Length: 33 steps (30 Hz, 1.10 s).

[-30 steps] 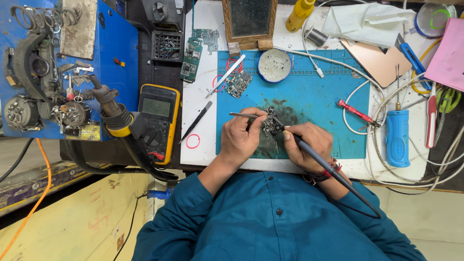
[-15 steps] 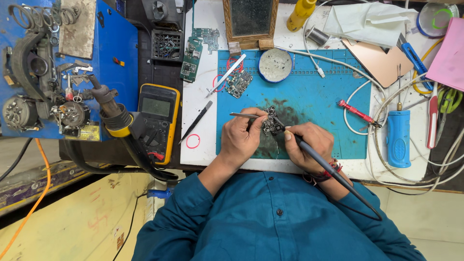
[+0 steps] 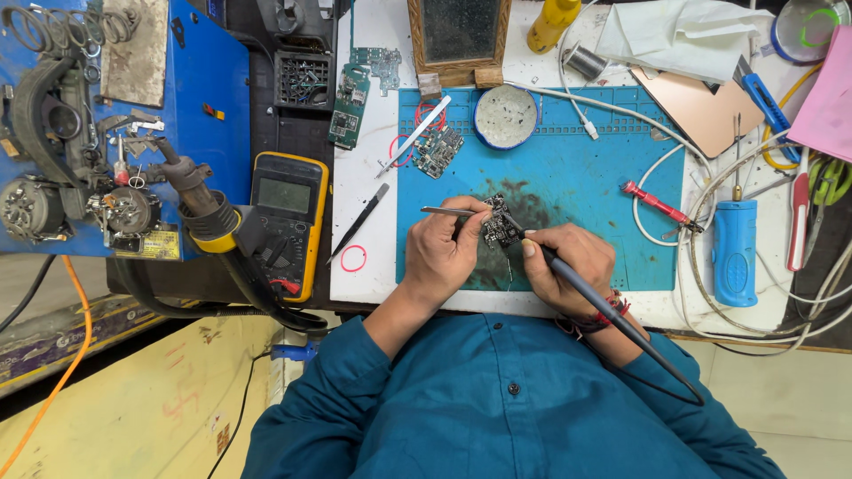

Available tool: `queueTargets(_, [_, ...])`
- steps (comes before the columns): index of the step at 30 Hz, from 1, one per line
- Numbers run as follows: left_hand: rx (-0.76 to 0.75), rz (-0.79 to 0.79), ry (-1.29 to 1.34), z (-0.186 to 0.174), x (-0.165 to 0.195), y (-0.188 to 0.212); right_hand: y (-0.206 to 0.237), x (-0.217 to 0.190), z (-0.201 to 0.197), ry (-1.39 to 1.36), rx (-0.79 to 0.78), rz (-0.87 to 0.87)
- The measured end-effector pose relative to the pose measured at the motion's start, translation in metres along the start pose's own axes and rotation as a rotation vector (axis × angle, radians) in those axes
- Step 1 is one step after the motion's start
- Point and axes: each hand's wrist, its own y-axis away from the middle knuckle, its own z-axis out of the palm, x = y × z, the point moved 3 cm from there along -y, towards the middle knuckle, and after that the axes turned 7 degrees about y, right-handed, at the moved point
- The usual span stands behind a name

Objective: The person solders components on a small circuit board at a cluttered electronics workbench. They hold the board steady with tweezers in one hand while applying a soldering iron to the board with the other, repeatedly repositioning the board and working on different points across its surface.

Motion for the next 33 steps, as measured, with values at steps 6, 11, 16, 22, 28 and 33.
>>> queueTargets(6, [0.007,-0.004,0.014,0.0001,-0.0005,-0.0009,-0.0018,-0.0009,0.0003,0.006,-0.006,-0.008])
queueTargets(11, [0.003,0.028,-0.015,-0.0013,0.0011,0.0011,0.0004,-0.0014,0.0015,0.002,-0.009,0.000])
queueTargets(16, [0.008,0.078,-0.024,-0.0015,0.0030,0.0037,0.0059,-0.0004,0.0004,-0.001,0.001,0.021])
queueTargets(22, [0.012,0.058,-0.022,-0.0013,0.0017,0.0055,0.0074,-0.0007,0.0005,0.003,-0.001,0.024])
queueTargets(28, [0.010,0.050,-0.026,-0.0014,0.0011,0.0042,0.0041,-0.0014,0.0006,-0.002,-0.004,0.005])
queueTargets(33, [0.009,0.087,-0.014,-0.0017,0.0041,0.0049,0.0053,-0.0012,0.0006,0.013,0.000,0.014])
